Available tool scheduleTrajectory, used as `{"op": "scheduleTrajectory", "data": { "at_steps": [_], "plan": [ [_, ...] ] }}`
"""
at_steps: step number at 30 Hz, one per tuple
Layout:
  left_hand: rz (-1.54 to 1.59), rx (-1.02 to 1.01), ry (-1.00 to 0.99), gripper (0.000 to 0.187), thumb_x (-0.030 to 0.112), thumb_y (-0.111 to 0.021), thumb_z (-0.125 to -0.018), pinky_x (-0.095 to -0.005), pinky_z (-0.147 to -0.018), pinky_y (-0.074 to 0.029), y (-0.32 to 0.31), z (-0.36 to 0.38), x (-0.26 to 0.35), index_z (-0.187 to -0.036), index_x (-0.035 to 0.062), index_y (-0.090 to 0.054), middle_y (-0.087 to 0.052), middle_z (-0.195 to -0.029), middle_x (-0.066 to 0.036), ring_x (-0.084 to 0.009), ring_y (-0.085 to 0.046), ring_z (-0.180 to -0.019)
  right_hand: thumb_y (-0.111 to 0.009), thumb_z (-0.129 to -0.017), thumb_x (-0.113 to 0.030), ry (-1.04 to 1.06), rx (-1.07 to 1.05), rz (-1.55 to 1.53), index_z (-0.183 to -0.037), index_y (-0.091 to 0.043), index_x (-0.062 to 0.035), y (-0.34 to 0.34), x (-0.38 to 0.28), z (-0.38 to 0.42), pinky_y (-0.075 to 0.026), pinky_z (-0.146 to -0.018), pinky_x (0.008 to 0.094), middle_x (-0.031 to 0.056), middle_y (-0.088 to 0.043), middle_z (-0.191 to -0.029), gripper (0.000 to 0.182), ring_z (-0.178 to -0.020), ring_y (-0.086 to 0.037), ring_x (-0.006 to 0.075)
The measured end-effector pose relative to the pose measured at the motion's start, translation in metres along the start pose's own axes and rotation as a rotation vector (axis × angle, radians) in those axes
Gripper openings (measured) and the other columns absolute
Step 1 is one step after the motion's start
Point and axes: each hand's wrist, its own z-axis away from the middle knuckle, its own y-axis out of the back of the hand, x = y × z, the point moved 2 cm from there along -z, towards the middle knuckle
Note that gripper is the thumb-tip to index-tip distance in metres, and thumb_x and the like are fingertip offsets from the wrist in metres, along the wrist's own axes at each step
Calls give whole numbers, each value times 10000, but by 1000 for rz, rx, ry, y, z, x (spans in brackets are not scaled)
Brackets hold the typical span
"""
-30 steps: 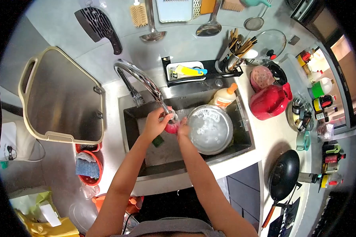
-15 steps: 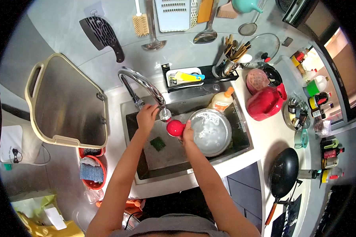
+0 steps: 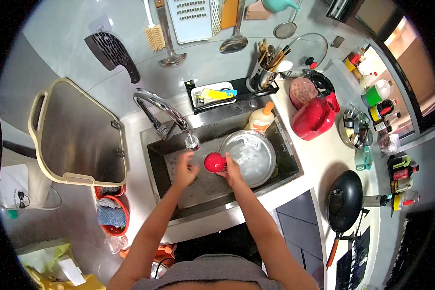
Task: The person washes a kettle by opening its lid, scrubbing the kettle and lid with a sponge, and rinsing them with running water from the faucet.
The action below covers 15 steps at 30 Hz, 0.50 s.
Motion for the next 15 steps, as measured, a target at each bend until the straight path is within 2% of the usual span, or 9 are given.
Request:
{"op": "scheduleTrajectory", "data": {
  "at_steps": [1,4,7,9,10,11,12,13,15],
  "plan": [
    [-83,-79,-233,559,206,-703,-674,-415,-851,-411,-7,4,29,-1155,74,-449,-527,-1080,-176,-342,-501,-1002,-510,-834,-476,37,-2,109,-1009,-542,6,3,1,2,-525,-591,315,99,-594,-888,514,-739,-597,173],
    [-164,-419,-145,704,191,-721,-618,-423,-887,-394,-33,4,62,-1244,139,-404,-457,-1194,-167,-363,-410,-1108,-511,-834,-470,120,-18,350,-985,-562,17,13,-1,11,-515,-583,298,109,-585,-911,513,-759,-591,165],
    [-110,-653,-61,758,250,-757,-600,-415,-918,-375,-54,-9,62,-1254,109,-400,-478,-1197,-181,-365,-432,-1113,-513,-819,-498,130,-40,404,-1007,-561,16,25,-10,15,-508,-588,280,109,-577,-944,549,-794,-579,162],
    [-125,-627,-21,728,257,-761,-600,-379,-869,-418,-55,-20,77,-1225,86,-429,-519,-1144,-167,-325,-506,-1034,-508,-803,-545,100,-33,434,-1062,-543,-7,27,-31,32,-509,-604,281,98,-571,-969,598,-843,-568,173],
    [-88,-597,33,712,255,-762,-601,-368,-847,-432,-58,-23,78,-1212,78,-442,-537,-1117,-159,-304,-532,-999,-517,-798,-542,114,-7,402,-1081,-541,0,30,-45,41,-482,-609,288,86,-579,-955,611,-811,-544,160],
    [-52,-568,90,697,254,-762,-603,-357,-826,-447,-58,-28,83,-1200,70,-454,-555,-1090,-152,-282,-559,-965,-503,-805,-545,133,49,403,-1124,-524,-47,37,-57,46,-471,-672,304,67,-575,-990,592,-900,-531,158],
    [80,-656,232,615,247,-738,-648,-320,-770,-473,-59,-36,85,-1170,48,-481,-591,-1019,-111,-211,-595,-885,-501,-814,-530,153,24,358,-1133,-519,-62,46,-71,51,-460,-707,300,64,-573,-1013,566,-919,-527,149],
    [316,-700,327,506,238,-680,-730,-307,-771,-477,-62,-44,88,-1155,31,-497,-588,-1040,-76,-177,-591,-895,-499,-823,-515,173,-3,314,-1141,-513,-78,57,-84,54,-449,-742,296,62,-571,-1036,541,-939,-523,141],
    [788,-621,571,466,294,-661,-754,-305,-763,-483,-68,-50,94,-1099,7,-536,-606,-993,-82,-191,-602,-872,-496,-864,-406,159,-158,60,-1137,-501,-68,78,-104,54,-445,-784,318,72,-583,-1040,434,-956,-537,151]
  ]
}}
